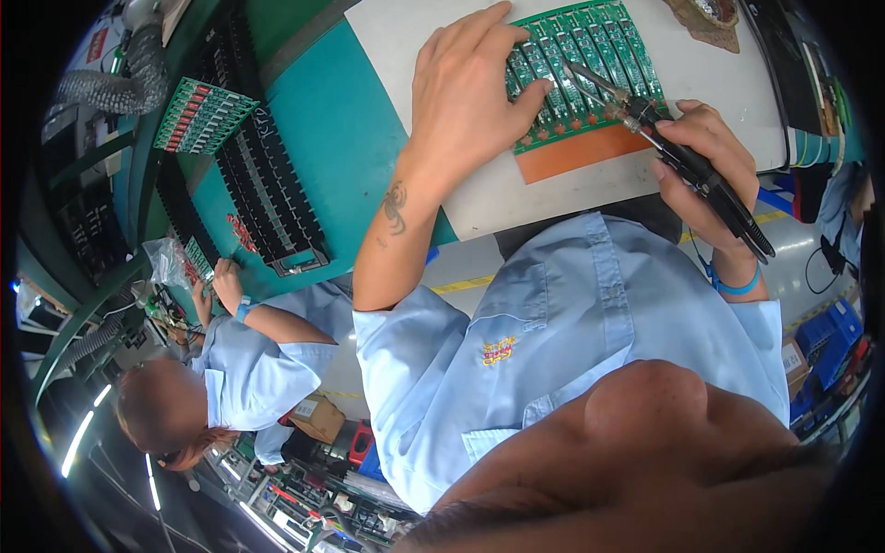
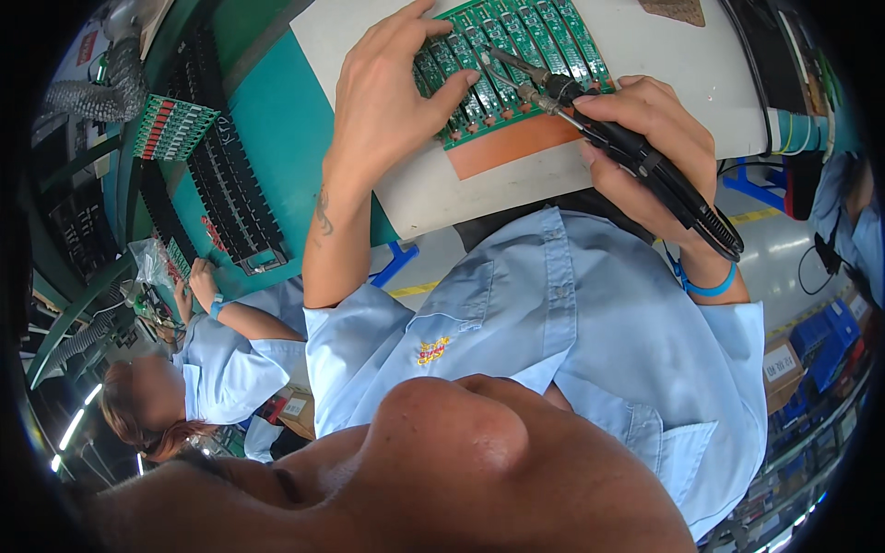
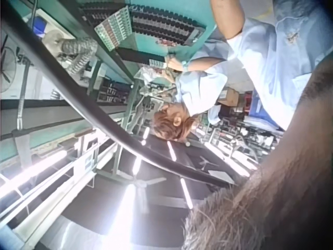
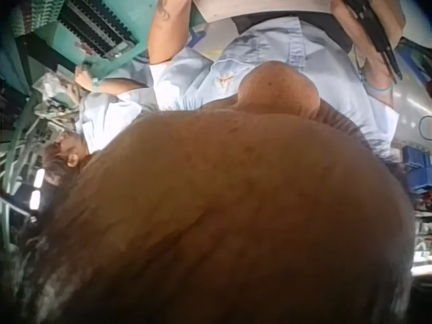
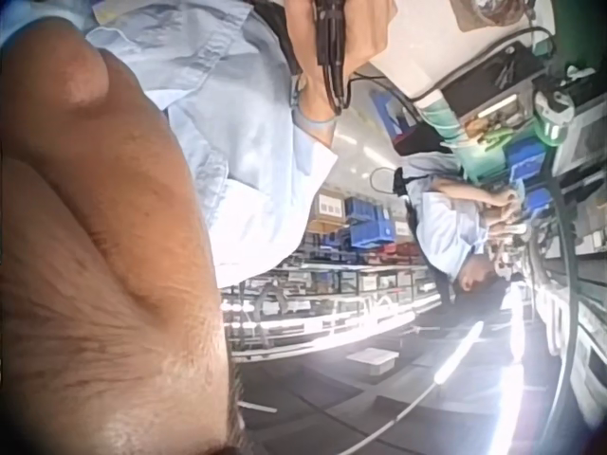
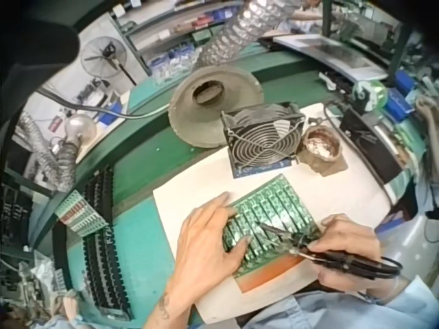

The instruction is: Soldering electronic components onto printed circuit boards at a manufacturing station.

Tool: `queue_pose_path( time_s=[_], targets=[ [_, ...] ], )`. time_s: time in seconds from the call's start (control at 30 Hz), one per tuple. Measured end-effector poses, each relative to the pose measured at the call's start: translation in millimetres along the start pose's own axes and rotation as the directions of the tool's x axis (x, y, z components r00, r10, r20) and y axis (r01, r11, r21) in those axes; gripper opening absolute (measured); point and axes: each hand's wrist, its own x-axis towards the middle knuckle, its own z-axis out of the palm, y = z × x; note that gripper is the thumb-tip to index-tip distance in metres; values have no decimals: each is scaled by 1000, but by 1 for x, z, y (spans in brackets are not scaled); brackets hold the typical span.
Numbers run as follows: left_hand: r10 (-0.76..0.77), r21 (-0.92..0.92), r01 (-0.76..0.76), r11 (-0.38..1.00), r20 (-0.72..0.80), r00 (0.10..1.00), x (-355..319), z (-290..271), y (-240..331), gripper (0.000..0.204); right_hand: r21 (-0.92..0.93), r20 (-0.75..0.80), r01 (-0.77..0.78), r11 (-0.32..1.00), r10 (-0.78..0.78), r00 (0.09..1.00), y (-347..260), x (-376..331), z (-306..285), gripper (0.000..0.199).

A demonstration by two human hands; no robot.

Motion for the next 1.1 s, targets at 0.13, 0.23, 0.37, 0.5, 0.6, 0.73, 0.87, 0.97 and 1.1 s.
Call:
queue_pose_path(
  time_s=[0.13,0.23,0.37,0.5,0.6,0.73,0.87,0.97,1.1],
  targets=[
    [-27,-92,25,995,-28,999,-2,-5,4,46,21,-4,-28,999,28,1000,-1,0,5,42],
    [-30,-72,27,997,-41,999,-7,-7,0,46,12,14,7,1000,-7,1000,2,3,11,42],
    [-15,-19,15,1000,10,1000,-9,-5,-8,47,20,36,5,1000,-5,999,3,9,17,42],
    [-62,-50,63,997,15,998,-10,-9,-5,46,13,43,14,1000,-15,999,5,12,20,40],
    [-69,-59,70,996,16,997,-10,-8,-6,46,17,50,14,1000,-15,999,7,13,21,39],
    [-66,-57,66,996,15,998,-10,-8,-7,46,3,38,-13,1000,13,999,8,13,24,39],
    [-67,-56,68,996,20,998,-10,-7,-7,47,14,58,-20,1000,19,998,8,15,22,39],
    [-63,-46,63,997,17,998,-10,-7,-7,47,-3,67,0,1000,0,998,8,15,22,40],
    [-63,-48,63,997,15,998,-10,-6,-7,47,9,48,-6,1000,5,999,8,15,22,40]
  ],
)
